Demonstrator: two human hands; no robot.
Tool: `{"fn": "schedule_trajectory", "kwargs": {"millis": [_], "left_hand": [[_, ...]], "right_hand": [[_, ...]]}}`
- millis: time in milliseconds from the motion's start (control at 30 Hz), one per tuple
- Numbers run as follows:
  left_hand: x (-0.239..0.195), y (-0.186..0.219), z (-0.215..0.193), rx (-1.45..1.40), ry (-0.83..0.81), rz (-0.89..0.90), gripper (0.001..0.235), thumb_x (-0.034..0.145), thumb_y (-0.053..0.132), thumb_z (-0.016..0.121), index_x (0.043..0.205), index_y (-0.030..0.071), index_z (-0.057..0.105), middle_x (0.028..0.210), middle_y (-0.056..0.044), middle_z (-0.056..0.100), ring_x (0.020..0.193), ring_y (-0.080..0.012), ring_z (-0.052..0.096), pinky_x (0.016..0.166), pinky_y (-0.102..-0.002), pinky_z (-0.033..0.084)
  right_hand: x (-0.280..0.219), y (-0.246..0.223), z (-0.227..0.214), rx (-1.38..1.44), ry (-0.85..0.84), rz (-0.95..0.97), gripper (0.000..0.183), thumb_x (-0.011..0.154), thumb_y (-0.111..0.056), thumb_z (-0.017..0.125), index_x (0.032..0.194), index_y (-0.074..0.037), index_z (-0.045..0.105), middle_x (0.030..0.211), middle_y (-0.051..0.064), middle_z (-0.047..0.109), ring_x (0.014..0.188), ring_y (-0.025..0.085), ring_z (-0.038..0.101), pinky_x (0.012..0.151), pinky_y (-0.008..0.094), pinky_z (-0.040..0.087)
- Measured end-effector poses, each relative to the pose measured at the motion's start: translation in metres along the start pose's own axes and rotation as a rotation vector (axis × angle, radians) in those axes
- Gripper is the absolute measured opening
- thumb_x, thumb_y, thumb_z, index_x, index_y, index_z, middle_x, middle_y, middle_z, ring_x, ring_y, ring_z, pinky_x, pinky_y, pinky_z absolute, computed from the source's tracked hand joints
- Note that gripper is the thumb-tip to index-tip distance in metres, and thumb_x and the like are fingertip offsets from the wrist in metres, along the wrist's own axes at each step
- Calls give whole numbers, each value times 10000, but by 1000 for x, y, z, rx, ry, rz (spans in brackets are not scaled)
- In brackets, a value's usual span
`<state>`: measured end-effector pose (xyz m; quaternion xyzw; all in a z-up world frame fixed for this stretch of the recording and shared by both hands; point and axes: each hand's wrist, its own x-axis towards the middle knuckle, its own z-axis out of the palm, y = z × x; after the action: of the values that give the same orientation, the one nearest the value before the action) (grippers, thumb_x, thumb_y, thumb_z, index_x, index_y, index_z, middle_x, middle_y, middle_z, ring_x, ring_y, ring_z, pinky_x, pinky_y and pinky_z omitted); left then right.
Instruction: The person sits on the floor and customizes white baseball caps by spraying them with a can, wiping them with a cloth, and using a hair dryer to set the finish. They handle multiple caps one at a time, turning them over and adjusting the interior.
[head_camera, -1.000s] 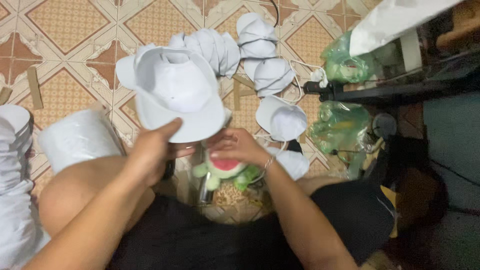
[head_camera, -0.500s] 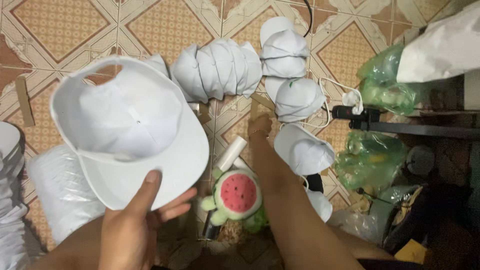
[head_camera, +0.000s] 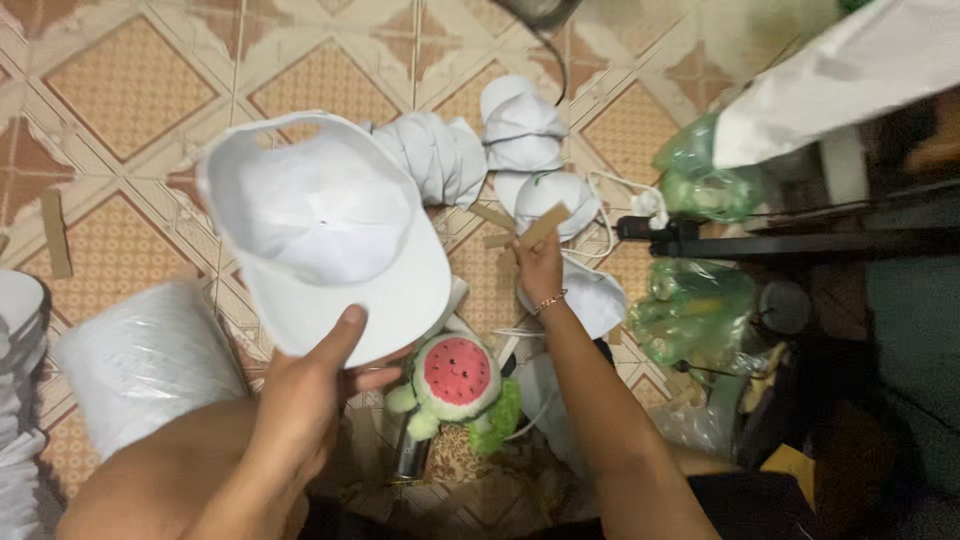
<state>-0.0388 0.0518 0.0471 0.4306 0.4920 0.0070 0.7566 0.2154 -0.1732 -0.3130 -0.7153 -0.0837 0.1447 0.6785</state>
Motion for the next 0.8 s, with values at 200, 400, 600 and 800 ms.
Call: {"fn": "schedule_trajectory", "kwargs": {"millis": [200, 400, 600, 800], "left_hand": [[-37, -14, 6, 103, -250, 183, 567, 907, 280, 621, 1363, -37, 507, 1188, -178, 714, 995, -271, 742, 805, -394, 643], [-101, -63, -20, 173, -380, 240, 584, 898, 299, 651, 1373, -22, 538, 1173, -181, 729, 1000, -255, 718, 822, -390, 589], [-163, -134, -66, 343, -510, 333, 512, 901, 279, 690, 1293, -44, 629, 1170, -151, 763, 1059, -200, 700, 946, -336, 543], [-190, -194, -92, 396, -670, 266, 501, 924, 257, 683, 1324, -38, 622, 1198, -134, 756, 1096, -180, 683, 964, -325, 539]], "right_hand": [[-39, -144, -26, 43, 152, -201, 578, 910, 95, 629, 1415, -22, 374, 1021, 120, 658, 826, 203, 692, 707, 335, 583], [-124, -284, -59, -30, 280, -446, 227, 1051, 33, 627, 1275, 21, 587, 1162, 93, 699, 1039, 206, 664, 903, 365, 551], [-300, -386, -70, 315, -102, -256, 202, 1093, -143, 397, 1254, -54, 481, 870, 28, 629, 763, 154, 622, 769, 364, 591], [-397, -378, -62, 207, -354, -582, 180, 1085, -33, 465, 1138, 0, 633, 653, 32, 559, 460, 106, 512, 447, 280, 519]]}}
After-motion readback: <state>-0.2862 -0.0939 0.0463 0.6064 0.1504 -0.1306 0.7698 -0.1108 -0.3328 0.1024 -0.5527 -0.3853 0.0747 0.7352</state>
